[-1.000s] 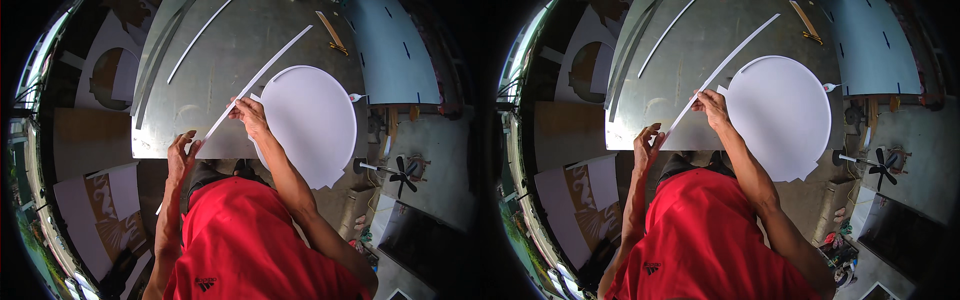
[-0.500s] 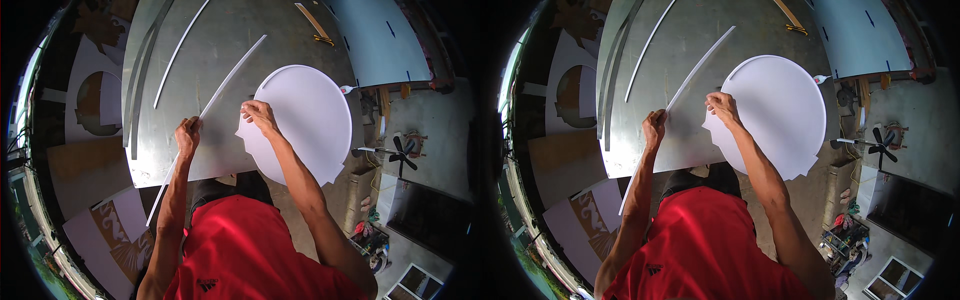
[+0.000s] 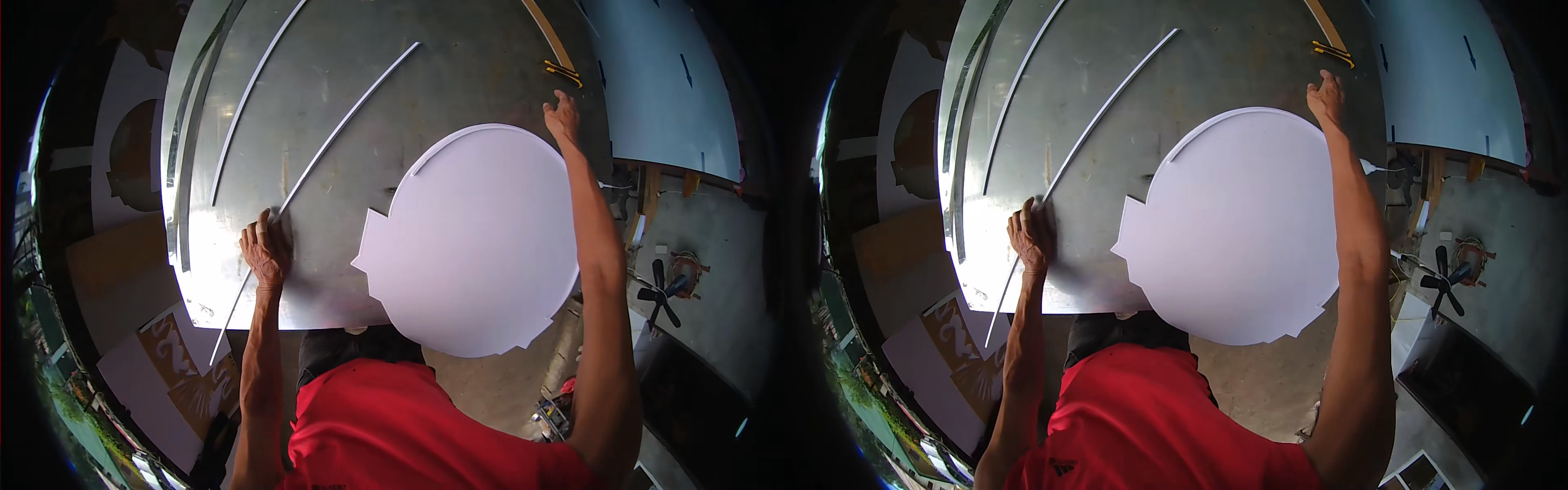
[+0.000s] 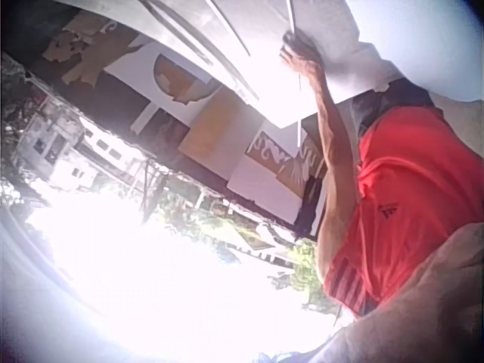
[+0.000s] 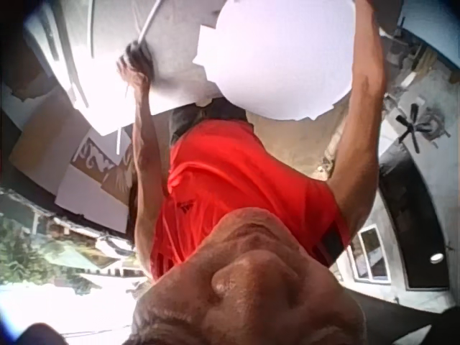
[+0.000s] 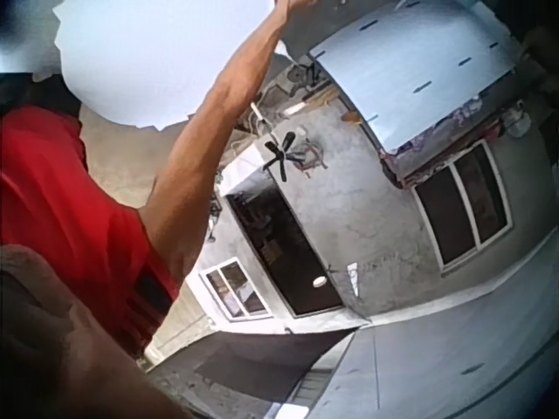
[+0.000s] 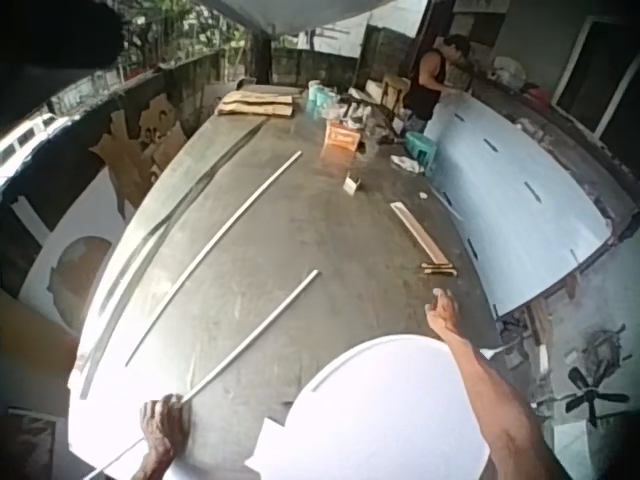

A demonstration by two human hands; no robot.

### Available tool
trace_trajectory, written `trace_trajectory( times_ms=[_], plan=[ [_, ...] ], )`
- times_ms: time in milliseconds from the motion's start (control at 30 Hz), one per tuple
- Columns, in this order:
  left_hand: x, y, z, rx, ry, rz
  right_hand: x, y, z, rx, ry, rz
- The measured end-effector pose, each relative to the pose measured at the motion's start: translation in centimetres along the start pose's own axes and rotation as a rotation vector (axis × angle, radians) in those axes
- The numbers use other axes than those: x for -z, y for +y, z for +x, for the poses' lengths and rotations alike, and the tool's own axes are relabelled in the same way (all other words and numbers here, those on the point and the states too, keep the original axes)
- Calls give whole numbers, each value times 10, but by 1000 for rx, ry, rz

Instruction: The person applies glue to the edge of a large white circular plastic sheet and presses a thin white plastic strip onto it. They use a utility knife to cut the strip to length and continue attaching it along the perimeter of the sheet.

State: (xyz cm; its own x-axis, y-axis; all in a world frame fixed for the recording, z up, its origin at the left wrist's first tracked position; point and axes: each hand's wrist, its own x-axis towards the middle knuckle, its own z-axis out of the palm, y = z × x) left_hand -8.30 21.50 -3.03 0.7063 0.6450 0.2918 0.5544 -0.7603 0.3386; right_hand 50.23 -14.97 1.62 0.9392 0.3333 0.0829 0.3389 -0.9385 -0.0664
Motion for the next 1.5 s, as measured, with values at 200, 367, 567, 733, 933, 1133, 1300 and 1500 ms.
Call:
trace_trajectory(
  times_ms=[200, 367, 567, 733, 933, 1133, 1300, 1500],
  plan=[
    [-10, 4, 12, -36, -52, -18, -41, 118, 118, 52, 0, -298],
    [10, 2, -2, 3, -76, 21, -102, 132, 166, 208, -80, -359],
    [-2, 3, 2, -11, -48, 10, -60, 162, 194, 400, -73, -529],
    [6, 3, -2, 49, 2, 36, -33, 65, 136, 347, -136, -593],
    [4, 5, 1, 75, -3, 2, 5, -38, 73, 241, -144, 302],
    [6, 7, 4, 48, 16, -12, 36, -197, -109, 147, -621, 1042],
    [2, 10, 11, 35, 46, -60, 27, -282, -223, 247, -914, 921],
    [-18, 47, 32, 139, 135, -129, 14, -338, -272, 585, -617, 604]
  ],
)
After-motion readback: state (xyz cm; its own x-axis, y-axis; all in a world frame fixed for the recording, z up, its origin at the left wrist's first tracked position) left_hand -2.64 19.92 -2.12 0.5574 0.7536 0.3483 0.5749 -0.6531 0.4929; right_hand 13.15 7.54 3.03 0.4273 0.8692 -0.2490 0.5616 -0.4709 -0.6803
